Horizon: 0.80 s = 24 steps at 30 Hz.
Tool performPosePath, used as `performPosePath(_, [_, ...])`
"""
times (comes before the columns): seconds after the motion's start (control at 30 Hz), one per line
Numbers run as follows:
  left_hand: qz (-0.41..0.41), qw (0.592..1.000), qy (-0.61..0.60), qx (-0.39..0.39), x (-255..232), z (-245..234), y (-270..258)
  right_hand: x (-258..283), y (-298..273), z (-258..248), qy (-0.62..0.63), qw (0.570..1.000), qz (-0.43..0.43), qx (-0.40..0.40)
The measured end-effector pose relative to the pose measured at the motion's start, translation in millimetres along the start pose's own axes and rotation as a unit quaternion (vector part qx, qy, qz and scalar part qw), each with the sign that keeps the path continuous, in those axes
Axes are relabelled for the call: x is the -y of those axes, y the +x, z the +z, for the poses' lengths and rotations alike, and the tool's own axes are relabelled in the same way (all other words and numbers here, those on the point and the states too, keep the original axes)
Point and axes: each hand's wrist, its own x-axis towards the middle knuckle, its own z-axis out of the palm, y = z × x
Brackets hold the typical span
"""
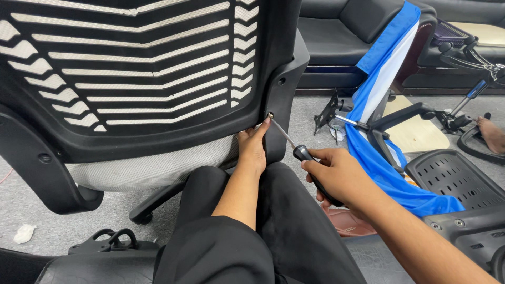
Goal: The person uses a screwdriver to tighten screws on the back of an office chair. They work on multiple screw holes along the side frame of the chair back, securing the components together.
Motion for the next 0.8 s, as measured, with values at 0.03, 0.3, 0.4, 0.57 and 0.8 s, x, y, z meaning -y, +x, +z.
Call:
performPosePath(0.03, [0.000, 1.000, -0.005, 0.001, 0, 0, 0, 1, 0, 0, -0.001, 1.000, 0.000, -0.001])
performPosePath(0.3, [0.009, 1.000, -0.021, 0.010, 6, -4, 5, 6, -3, 6, -0.011, 1.000, -0.001, -0.002])
performPosePath(0.4, [0.027, 0.999, -0.030, 0.024, 8, -5, 6, 6, -3, 11, 0.002, 1.000, 0.015, -0.001])
performPosePath(0.57, [0.048, 0.997, -0.045, 0.032, 7, -2, 6, 3, 0, 9, 0.127, 0.990, 0.043, 0.038])
performPosePath(0.8, [0.010, 1.000, -0.010, 0.012, 0, -1, -1, -11, 9, 8, 0.279, 0.954, 0.078, 0.078])
